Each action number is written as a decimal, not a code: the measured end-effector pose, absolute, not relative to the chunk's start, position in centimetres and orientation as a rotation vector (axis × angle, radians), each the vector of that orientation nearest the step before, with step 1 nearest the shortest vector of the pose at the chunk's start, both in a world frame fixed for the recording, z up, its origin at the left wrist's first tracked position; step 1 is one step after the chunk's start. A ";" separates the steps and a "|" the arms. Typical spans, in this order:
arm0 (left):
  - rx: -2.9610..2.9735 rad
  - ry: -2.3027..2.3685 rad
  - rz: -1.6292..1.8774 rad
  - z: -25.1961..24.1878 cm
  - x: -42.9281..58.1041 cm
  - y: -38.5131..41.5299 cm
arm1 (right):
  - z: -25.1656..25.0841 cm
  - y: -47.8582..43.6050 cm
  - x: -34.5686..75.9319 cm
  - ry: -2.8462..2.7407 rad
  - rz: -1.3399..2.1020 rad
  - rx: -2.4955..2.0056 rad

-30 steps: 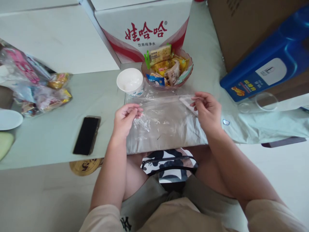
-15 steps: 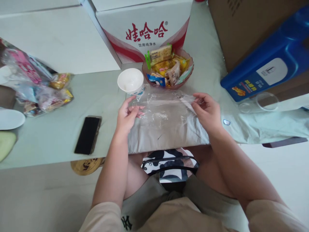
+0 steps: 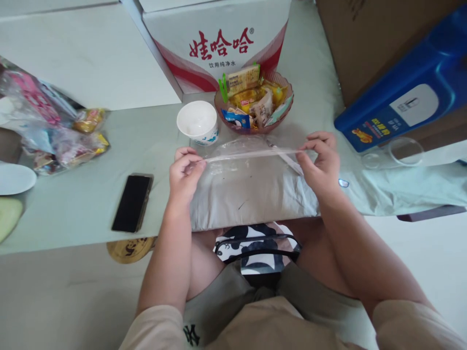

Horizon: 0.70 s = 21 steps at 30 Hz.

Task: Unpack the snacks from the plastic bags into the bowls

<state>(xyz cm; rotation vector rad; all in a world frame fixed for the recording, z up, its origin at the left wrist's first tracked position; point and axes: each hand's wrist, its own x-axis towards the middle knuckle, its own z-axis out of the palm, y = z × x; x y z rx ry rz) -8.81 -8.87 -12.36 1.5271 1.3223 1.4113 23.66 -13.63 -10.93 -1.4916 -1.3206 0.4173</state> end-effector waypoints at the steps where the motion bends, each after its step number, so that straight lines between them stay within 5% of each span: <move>1: 1.453 1.249 1.418 -12.2 -8.7 -8.9 | -10.7 -13.8 23.6 -1.301 0.548 -1.444; 9: 1.157 1.118 1.349 -10.7 -8.4 -9.1 | -8.4 -15.1 24.3 -0.938 1.811 -1.144; 16: 1.180 1.226 0.642 -10.0 -7.5 -9.5 | -11.0 -13.2 23.3 -0.954 1.568 -1.207; 21: 1.238 1.108 0.358 -10.1 -5.8 -9.6 | -11.7 -14.2 19.1 -1.153 1.947 -1.085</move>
